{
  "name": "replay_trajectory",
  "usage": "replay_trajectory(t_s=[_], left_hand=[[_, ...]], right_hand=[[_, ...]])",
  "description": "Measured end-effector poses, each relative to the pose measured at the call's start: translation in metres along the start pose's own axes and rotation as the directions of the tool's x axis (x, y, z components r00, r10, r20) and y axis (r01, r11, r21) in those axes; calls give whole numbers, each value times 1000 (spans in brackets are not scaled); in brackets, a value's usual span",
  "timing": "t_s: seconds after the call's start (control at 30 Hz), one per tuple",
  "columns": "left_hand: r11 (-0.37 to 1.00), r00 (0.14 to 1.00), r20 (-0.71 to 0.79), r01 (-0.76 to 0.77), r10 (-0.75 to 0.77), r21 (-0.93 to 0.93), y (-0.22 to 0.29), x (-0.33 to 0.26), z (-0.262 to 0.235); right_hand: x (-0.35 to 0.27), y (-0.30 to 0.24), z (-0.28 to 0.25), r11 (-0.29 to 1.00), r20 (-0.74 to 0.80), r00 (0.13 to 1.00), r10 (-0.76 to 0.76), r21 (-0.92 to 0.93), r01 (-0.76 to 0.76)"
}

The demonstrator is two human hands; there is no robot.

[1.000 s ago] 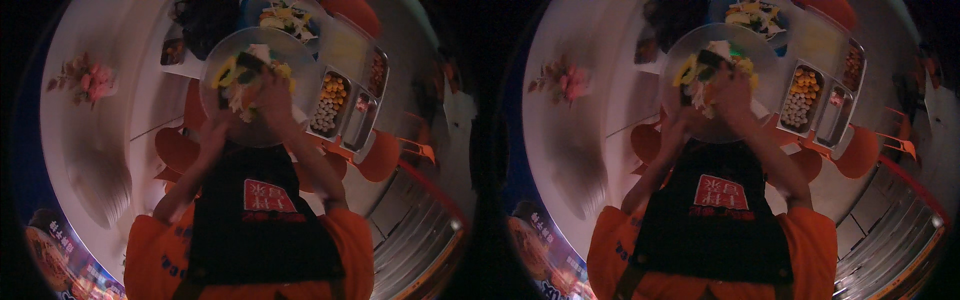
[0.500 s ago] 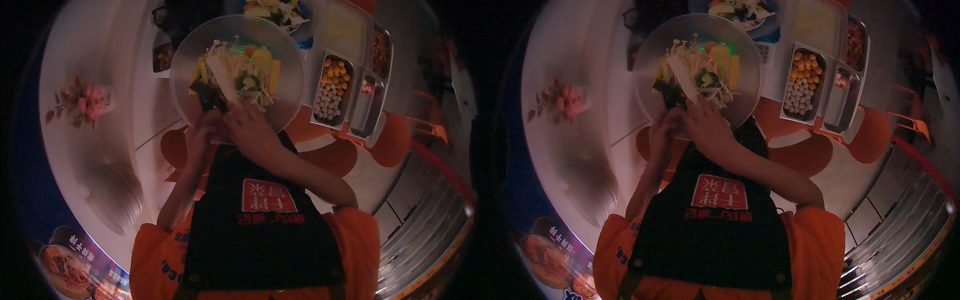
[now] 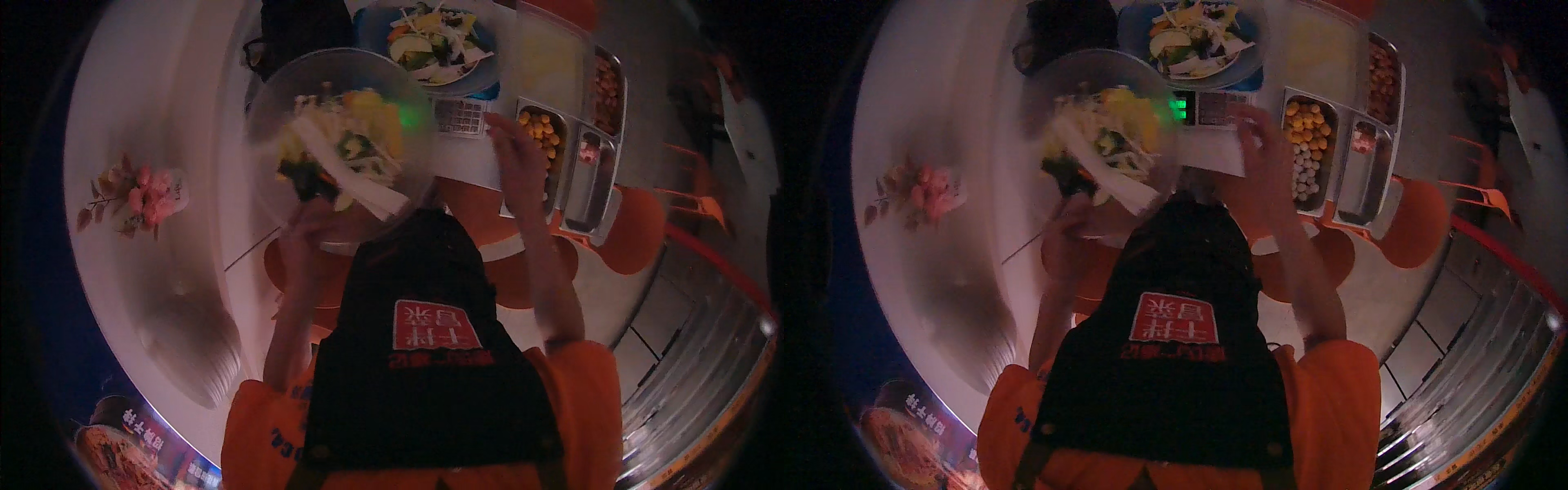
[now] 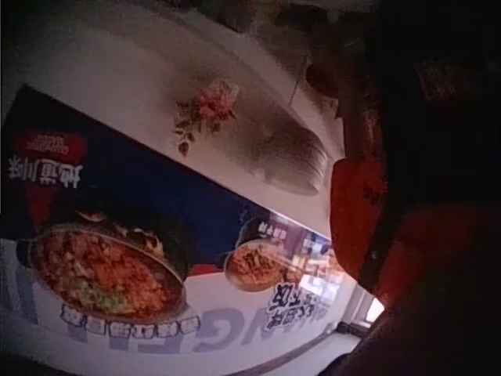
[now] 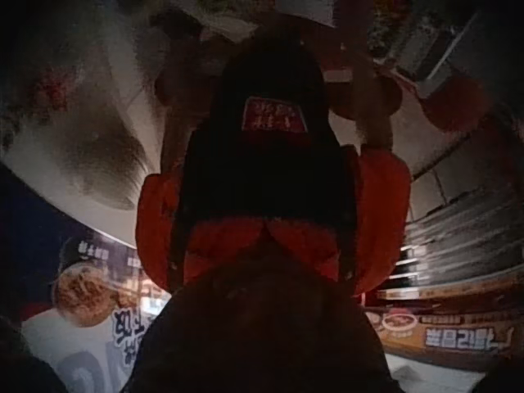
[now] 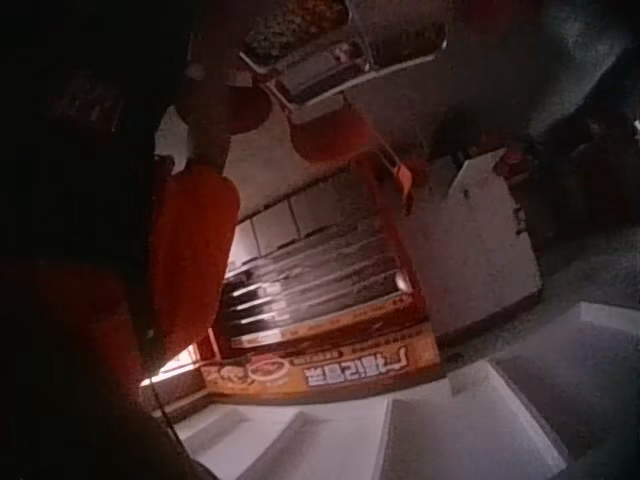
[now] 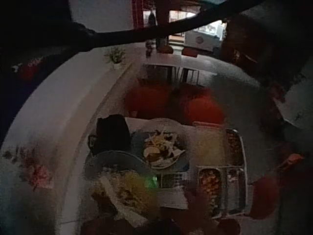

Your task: The person assembles food items into two clear plastic bowls. They pick up various vegetables, noodles, and meat from containers and place them into the bowls, then weigh the bowls on a digital scale.

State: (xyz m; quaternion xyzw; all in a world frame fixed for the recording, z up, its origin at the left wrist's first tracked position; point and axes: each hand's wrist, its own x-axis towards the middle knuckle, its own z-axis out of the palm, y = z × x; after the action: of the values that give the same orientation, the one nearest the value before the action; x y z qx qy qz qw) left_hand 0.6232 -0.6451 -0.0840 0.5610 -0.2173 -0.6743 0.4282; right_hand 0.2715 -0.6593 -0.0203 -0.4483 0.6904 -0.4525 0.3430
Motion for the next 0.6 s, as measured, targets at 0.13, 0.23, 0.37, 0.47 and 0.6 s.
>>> replay_trajectory(t_s=[0.13,0.23,0.37,0.47,0.6], left_hand=[[995,993,-75,-87,90,47,39,-5,-11],[974,968,-192,-124,161,191,62,-5,-17],[989,946,-293,-146,135,-15,74,-9,-23],[989,958,-246,-148,150,27,78,-8,-30],[977,972,-120,-188,200,103,74,3,-43]], right_hand=[[23,98,-6,894,-64,945,321,351,-279],[37,116,-3,920,-50,949,311,266,-287],[51,122,17,764,66,892,447,491,-419],[68,121,34,602,235,869,436,641,-476],[106,123,60,377,455,797,398,710,-594]])
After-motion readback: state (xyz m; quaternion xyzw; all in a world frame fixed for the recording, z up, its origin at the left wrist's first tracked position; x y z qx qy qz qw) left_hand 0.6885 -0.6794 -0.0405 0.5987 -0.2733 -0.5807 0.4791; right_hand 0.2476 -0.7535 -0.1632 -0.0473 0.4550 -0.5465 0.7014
